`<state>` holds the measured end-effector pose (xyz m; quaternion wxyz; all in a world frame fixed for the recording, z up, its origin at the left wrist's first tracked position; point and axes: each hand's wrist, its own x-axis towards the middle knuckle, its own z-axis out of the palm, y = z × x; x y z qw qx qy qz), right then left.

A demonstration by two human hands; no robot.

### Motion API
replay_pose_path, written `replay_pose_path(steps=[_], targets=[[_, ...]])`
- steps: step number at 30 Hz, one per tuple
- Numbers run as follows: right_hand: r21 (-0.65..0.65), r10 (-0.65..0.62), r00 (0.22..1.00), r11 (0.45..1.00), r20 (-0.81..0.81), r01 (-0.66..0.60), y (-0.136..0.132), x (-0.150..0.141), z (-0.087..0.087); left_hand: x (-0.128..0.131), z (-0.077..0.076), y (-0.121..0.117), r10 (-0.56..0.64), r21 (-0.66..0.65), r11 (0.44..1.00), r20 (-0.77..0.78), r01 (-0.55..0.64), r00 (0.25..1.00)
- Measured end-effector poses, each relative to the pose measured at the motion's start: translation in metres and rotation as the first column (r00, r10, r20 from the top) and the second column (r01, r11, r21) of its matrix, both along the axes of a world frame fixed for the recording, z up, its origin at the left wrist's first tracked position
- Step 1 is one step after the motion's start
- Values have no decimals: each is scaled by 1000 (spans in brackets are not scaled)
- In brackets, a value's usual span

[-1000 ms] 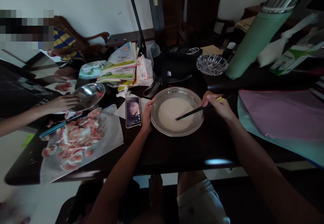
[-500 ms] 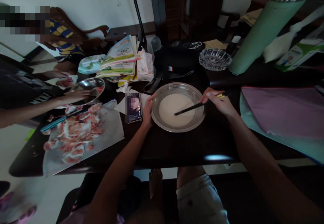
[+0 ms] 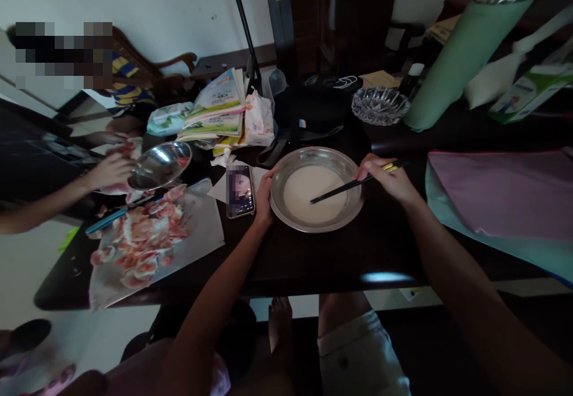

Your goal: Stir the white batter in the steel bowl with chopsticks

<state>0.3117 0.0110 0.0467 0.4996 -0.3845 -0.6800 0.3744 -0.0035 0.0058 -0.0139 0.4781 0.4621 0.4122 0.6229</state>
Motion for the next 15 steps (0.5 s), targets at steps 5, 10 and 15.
replay_pose_path(steps=[5,10,15], targets=[[30,-97,995,995,23,96,3,2,1,0,2,0,11,-19,1000,7,-11,1000],[-30,-94,992,995,-89,91,2,5,2,0,1,0,-3,-32,999,28,4,1000],[4,35,997,999,65,-35,0,-6,3,-2,-2,2,6,-20,1000,14,-6,1000]])
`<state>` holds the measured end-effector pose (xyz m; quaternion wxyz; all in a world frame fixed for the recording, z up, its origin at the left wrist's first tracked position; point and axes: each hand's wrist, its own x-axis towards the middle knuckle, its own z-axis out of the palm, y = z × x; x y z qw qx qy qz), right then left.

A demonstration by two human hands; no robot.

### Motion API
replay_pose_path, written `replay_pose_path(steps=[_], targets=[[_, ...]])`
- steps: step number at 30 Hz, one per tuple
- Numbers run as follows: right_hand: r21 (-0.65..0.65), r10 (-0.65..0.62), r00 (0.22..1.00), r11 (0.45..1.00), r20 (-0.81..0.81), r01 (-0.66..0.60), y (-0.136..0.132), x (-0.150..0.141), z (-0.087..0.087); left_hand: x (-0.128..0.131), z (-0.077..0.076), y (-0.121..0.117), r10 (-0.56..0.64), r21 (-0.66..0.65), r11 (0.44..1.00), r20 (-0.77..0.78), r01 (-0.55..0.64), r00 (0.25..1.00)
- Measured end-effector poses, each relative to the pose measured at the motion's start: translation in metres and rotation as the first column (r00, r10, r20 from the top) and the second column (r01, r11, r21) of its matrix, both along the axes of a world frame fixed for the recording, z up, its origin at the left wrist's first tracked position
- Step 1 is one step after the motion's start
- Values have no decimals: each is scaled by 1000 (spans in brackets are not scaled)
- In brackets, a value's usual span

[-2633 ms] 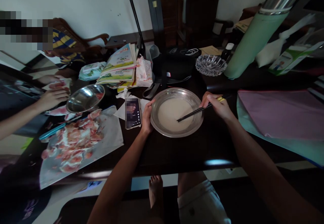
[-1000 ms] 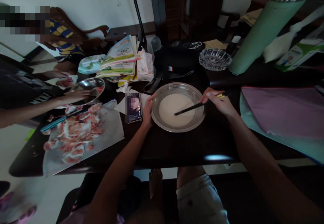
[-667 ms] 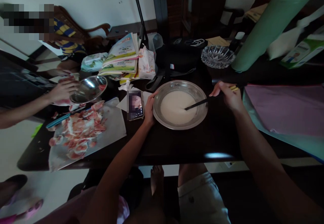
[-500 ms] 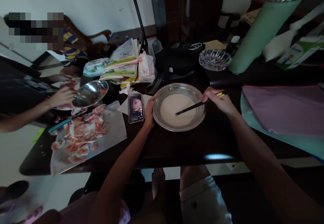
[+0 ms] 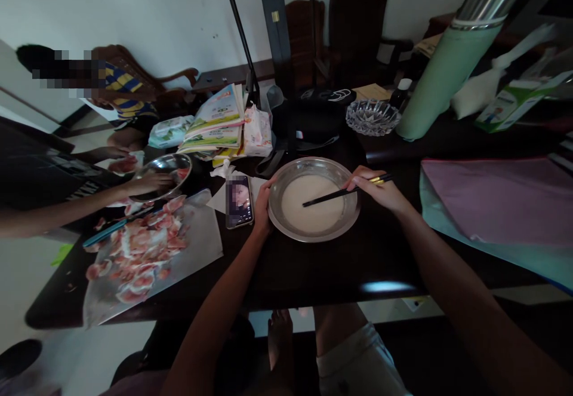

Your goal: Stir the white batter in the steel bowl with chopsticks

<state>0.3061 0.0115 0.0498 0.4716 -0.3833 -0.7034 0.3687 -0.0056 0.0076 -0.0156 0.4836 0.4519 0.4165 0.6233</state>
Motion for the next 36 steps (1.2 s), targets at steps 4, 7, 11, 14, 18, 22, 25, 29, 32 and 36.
replay_pose_path(steps=[4,7,11,14,18,22,25,29,32,36], targets=[[3,-134,990,991,-36,135,1,6,2,-1,0,0,-4,-16,1000,18,4,1000],[-41,-131,986,991,-98,128,1,7,1,0,2,0,-7,-16,1000,14,7,1000],[-1,-46,999,999,-27,46,2,2,-1,0,2,-1,8,-38,999,20,-7,1000],[32,-120,993,992,-20,121,3,5,-2,0,1,-1,8,-55,998,26,-7,1000],[-13,-152,980,988,-131,152,2,11,0,-1,-1,0,-7,-48,999,7,7,1000],[-32,-10,999,999,-39,9,-2,0,0,-1,0,1,15,-28,999,0,-15,1000],[31,-19,999,999,31,18,0,-3,-2,-1,2,1,5,-32,999,4,-5,1000],[25,-200,976,979,-90,203,3,10,-1,-1,4,-1,0,-21,1000,-12,0,1000],[-16,-160,977,987,-138,159,2,15,0,-1,5,-1,3,-52,999,-3,-4,1000],[-7,0,1000,1000,-11,0,-2,5,-1,-1,6,-1,1,-54,999,4,-1,1000]])
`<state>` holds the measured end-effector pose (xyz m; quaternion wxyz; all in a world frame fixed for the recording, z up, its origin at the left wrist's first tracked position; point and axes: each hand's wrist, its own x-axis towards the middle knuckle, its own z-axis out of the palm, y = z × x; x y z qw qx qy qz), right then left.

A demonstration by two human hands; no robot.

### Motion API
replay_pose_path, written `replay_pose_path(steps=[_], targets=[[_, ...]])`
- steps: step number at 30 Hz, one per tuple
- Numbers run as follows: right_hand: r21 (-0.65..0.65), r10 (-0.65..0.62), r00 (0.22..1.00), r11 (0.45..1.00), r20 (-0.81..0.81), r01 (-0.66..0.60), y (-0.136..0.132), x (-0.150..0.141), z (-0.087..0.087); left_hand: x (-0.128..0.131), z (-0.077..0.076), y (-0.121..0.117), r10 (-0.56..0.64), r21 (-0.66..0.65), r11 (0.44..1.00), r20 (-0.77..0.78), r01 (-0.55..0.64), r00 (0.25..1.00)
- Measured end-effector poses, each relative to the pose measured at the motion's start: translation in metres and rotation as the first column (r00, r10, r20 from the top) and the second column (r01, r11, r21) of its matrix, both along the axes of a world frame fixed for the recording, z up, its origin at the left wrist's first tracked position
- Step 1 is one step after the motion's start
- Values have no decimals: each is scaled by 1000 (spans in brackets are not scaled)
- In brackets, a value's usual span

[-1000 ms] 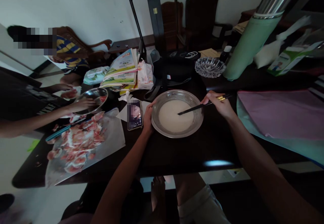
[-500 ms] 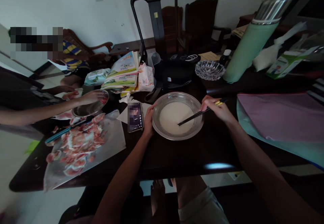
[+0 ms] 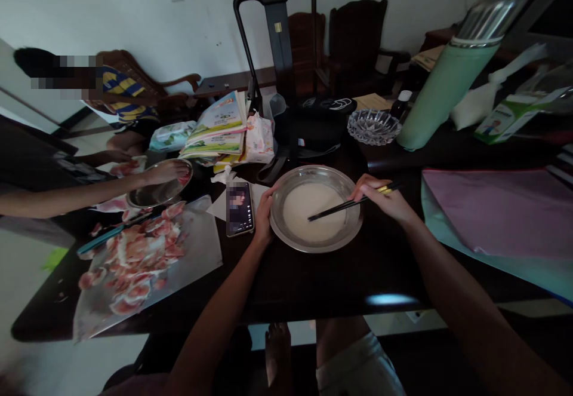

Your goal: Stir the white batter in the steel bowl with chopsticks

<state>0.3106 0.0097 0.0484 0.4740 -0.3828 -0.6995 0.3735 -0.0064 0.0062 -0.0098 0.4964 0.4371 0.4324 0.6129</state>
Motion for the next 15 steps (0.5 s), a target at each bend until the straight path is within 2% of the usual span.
replay_pose_path(steps=[3,5,7,10,13,15], targets=[[41,-47,998,998,34,45,1,-3,-1,0,0,0,-15,-5,1000,7,15,1000],[38,-140,990,989,-25,140,2,1,0,0,1,0,-17,-19,1000,15,17,1000],[9,-173,980,984,-101,175,2,6,1,1,2,-1,-17,-34,999,20,17,1000],[-12,-91,989,996,-117,90,1,5,1,1,3,-1,-4,-49,999,18,5,1000],[11,6,1000,1000,1,-6,1,-1,-1,1,4,-1,22,-56,998,-5,-22,1000],[43,-16,999,999,34,14,2,-3,-2,1,4,-1,22,-44,999,-22,-23,1000]])
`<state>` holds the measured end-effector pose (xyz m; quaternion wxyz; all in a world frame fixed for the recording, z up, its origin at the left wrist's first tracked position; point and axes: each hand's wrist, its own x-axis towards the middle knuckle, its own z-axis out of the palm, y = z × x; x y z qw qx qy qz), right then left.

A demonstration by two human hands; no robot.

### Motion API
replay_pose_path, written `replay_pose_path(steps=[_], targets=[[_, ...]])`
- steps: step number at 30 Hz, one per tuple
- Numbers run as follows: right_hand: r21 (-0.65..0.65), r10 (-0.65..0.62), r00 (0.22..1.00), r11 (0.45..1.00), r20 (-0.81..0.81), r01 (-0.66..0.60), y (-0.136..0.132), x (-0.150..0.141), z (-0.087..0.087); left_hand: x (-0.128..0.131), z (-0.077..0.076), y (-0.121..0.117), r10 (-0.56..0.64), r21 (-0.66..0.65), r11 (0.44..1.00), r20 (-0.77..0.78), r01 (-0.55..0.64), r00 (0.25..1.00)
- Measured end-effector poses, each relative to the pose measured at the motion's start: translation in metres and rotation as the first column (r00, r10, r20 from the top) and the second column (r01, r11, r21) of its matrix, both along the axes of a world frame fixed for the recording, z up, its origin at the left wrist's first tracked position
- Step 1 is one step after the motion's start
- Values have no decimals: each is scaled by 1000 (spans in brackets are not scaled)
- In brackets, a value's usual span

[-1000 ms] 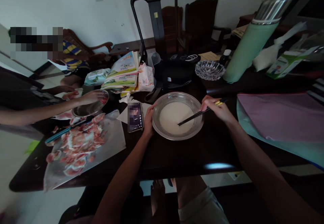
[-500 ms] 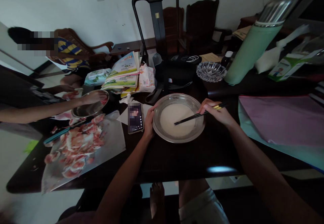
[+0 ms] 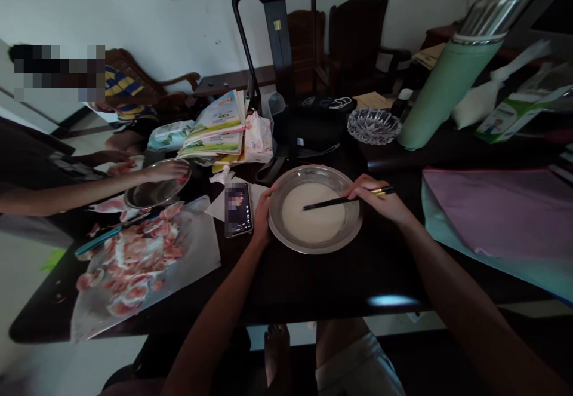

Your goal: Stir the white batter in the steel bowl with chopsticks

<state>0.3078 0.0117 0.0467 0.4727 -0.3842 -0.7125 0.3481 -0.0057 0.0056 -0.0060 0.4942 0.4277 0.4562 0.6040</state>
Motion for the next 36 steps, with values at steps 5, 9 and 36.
replay_pose_path(steps=[5,9,36], targets=[[-37,-138,977,990,-160,134,1,8,1,-1,-2,0,-16,6,1000,11,16,1000],[-72,-2,996,997,-94,-5,-1,4,1,-1,-3,0,-22,6,1000,21,22,1000],[-46,38,999,998,-28,-39,-1,0,0,-1,-2,-2,-44,23,999,-6,44,999]])
